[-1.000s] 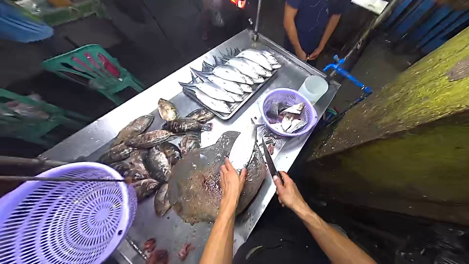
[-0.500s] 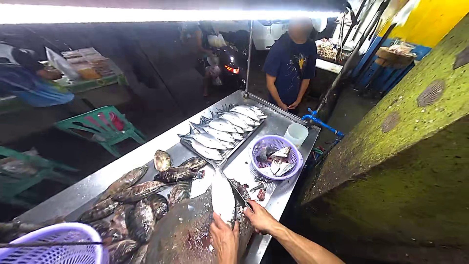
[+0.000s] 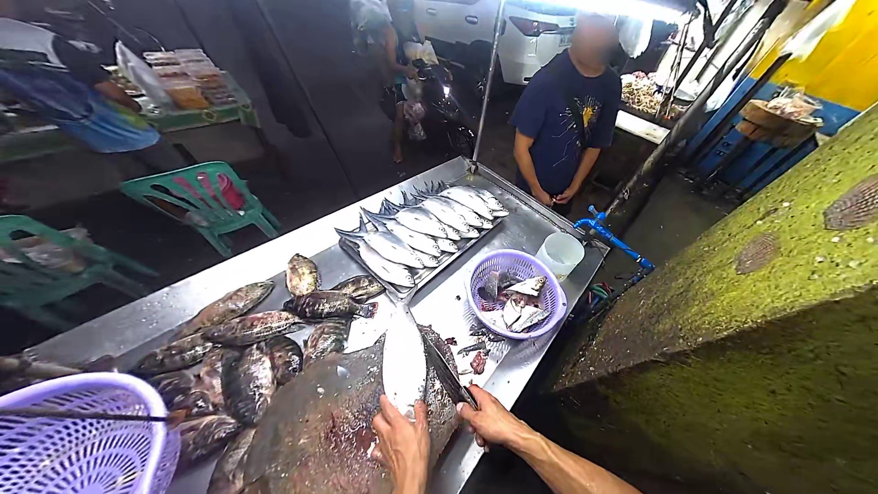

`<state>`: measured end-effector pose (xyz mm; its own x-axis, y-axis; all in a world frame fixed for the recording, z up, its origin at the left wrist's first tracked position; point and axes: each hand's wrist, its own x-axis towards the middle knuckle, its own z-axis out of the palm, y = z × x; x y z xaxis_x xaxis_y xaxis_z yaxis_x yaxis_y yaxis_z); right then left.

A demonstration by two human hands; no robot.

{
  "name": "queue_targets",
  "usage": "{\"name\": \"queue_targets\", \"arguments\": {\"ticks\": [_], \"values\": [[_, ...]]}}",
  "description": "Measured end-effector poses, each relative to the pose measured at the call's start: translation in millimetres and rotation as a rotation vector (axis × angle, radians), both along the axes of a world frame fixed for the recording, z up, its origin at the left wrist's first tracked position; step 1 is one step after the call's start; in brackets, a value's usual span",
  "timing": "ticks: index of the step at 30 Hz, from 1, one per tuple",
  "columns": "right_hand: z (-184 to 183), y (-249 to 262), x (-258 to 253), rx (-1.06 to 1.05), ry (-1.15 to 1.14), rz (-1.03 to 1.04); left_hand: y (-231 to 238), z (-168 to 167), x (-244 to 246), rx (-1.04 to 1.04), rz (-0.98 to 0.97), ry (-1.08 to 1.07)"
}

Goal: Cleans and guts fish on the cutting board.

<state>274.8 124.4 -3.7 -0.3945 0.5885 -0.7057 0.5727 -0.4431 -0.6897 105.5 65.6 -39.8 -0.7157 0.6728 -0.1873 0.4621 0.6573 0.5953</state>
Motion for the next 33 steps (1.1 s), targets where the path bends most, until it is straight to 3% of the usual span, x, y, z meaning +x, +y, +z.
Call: {"name": "queue_targets", "arguments": {"ticks": [13,17,23,33], "values": [[-4.5,-2.6,3.1,-0.006,0.036,0.034,-9.2,-3.6,4.0,-0.003,0.039,-0.005],[-0.2,0.8,4.9,0.158,-0.030,0.049,1.6,1.0,3.9,0.054,0.047,-0.045],[35.6,-16.4,8.2,0.390,-0.140,0.244,-8.7,5.2,-7.0,0.144,0.096,-0.214],[52.2,-22.8,12.6,0.486,-0.267,0.513,7.3,1.5,7.7,-0.023,0.204,-0.082]]}}
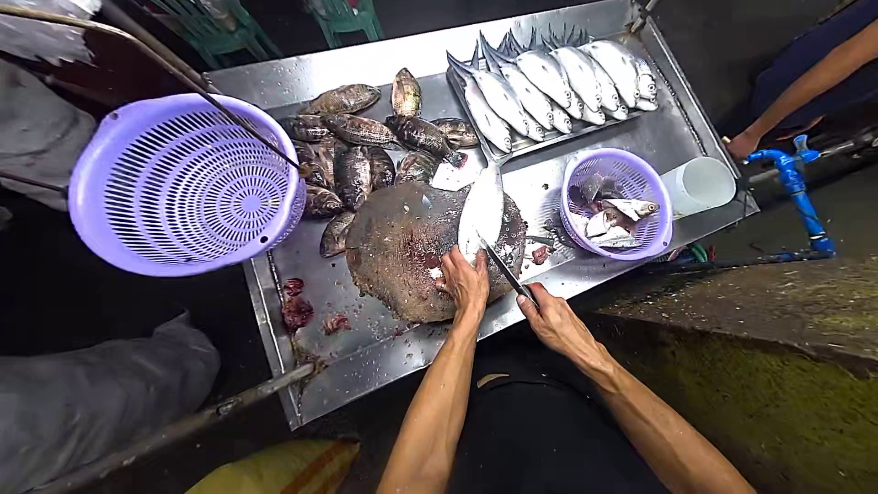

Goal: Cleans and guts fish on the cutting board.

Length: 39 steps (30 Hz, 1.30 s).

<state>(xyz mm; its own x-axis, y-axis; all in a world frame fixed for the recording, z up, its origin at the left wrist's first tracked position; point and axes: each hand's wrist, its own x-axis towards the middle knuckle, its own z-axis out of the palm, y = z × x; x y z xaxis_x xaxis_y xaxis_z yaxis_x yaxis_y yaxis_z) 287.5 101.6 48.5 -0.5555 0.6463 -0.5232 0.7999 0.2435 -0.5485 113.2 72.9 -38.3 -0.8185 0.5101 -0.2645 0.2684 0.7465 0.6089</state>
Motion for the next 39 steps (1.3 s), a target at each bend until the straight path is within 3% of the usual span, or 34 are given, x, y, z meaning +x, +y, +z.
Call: {"name": "queue_targets", "arguments": {"ticks": [8,14,19,25,30,35,39], "values": [[6.6,2.4,6.1,-0.014,-0.107,0.059,9.1,-6.5,5.9,-0.016,0.071,0.047],[-12.0,20.0,-31.5,0.043,-0.019,0.098,11.4,-11.3,5.8,0.031,0.105,0.057],[3.0,4.6,3.3,0.005,-0.154,0.108,11.4,-17.3,6.7,0.062,0.111,0.106],[-19.2,21.1,-57.0,0.085,-0.093,0.112,10.9,-15.5,6.9,0.071,0.121,0.080],[-8.5,8.2,-14.3,0.034,-0.140,0.130,7.9,-16.5,10.1,0.085,0.092,0.121],[-24.7,39.6,-87.3,0.058,-0.089,0.149,5.9,-17.6,4.9,0.056,0.058,0.128],[-1.9,34.7,-50.6,0.003,-0.135,0.180,5.6,-18.8,7.7,0.068,0.051,0.130]]}}
